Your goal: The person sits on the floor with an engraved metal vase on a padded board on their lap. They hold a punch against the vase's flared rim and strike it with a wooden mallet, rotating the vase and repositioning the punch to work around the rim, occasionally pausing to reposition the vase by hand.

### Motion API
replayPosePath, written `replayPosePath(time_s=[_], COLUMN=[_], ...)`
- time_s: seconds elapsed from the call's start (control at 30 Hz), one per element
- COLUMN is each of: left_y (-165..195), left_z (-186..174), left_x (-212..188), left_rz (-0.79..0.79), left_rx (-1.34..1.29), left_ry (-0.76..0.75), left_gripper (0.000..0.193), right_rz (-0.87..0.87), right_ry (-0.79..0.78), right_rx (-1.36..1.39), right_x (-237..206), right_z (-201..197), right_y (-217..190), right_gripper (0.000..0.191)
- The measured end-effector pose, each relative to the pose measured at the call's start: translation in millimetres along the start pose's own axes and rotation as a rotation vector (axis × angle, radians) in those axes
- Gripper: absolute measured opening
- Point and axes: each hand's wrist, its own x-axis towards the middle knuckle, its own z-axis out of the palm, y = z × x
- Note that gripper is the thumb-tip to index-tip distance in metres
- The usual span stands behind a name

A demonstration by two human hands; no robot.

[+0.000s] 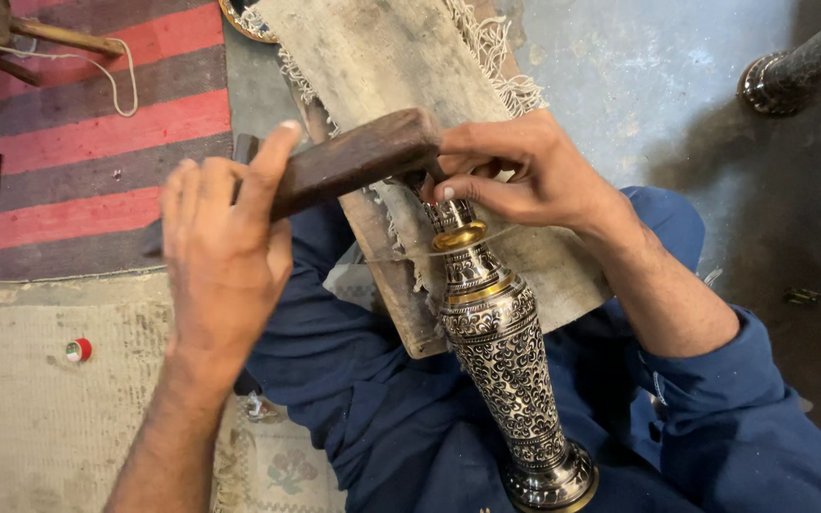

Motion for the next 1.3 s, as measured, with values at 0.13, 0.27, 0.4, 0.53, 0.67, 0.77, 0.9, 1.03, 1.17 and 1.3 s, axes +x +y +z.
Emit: replayPosePath(time_s=[0.13, 0.27, 0.4, 0.53, 0.67, 0.77, 0.9, 1.03, 1.17, 1.3], left_y=[0.9, 1.6, 1.9, 3.2, 6.3, 6.2, 5.1, -3.8, -5.6, -11.7], left_z=[-1.0, 0.0, 0.1, 0.9, 3.3, 3.9, 11.3, 16.0, 29.4, 34.5], left_x=[0.4, 2.3, 4.4, 6.1, 3.8, -0.3, -6.5, -12.4, -23.2, -44.3], left_rz=[0.004, 0.013, 0.033, 0.046, -0.079, -0.086, -0.167, -0.05, -0.26, -0.161], left_rx=[0.014, -0.064, 0.011, 0.026, 0.013, -0.393, -0.484, -0.023, -0.668, 0.037], left_ry=[-0.014, 0.056, 0.017, 0.04, -0.044, 0.03, 0.087, 0.061, 0.267, 0.053], left_gripper=[0.084, 0.08, 0.081, 0.08, 0.083, 0.078, 0.08, 0.083, 0.081, 0.08], right_rz=[0.042, 0.039, 0.06, 0.028, 0.045, 0.105, 0.072, 0.056, -0.029, -0.05], right_ry=[0.001, 0.012, 0.022, 0.036, 0.069, 0.101, 0.091, -0.01, -0.088, -0.052], right_rx=[0.062, 0.052, 0.064, 0.082, 0.108, 0.084, 0.008, -0.116, -0.163, 0.013], right_x=[0.3, -0.3, -2.9, -3.9, -3.0, -4.4, 0.2, 9.2, 14.7, 6.0], right_z=[0.7, 0.0, 1.2, 1.8, 4.7, 8.9, 8.5, 1.5, -3.8, -3.1], right_y=[-2.9, -2.3, 0.4, 1.6, -1.3, -7.9, -14.4, -17.9, -13.4, 0.5], right_gripper=[0.038, 0.038, 0.041, 0.038, 0.04, 0.037, 0.038, 0.04, 0.039, 0.038])
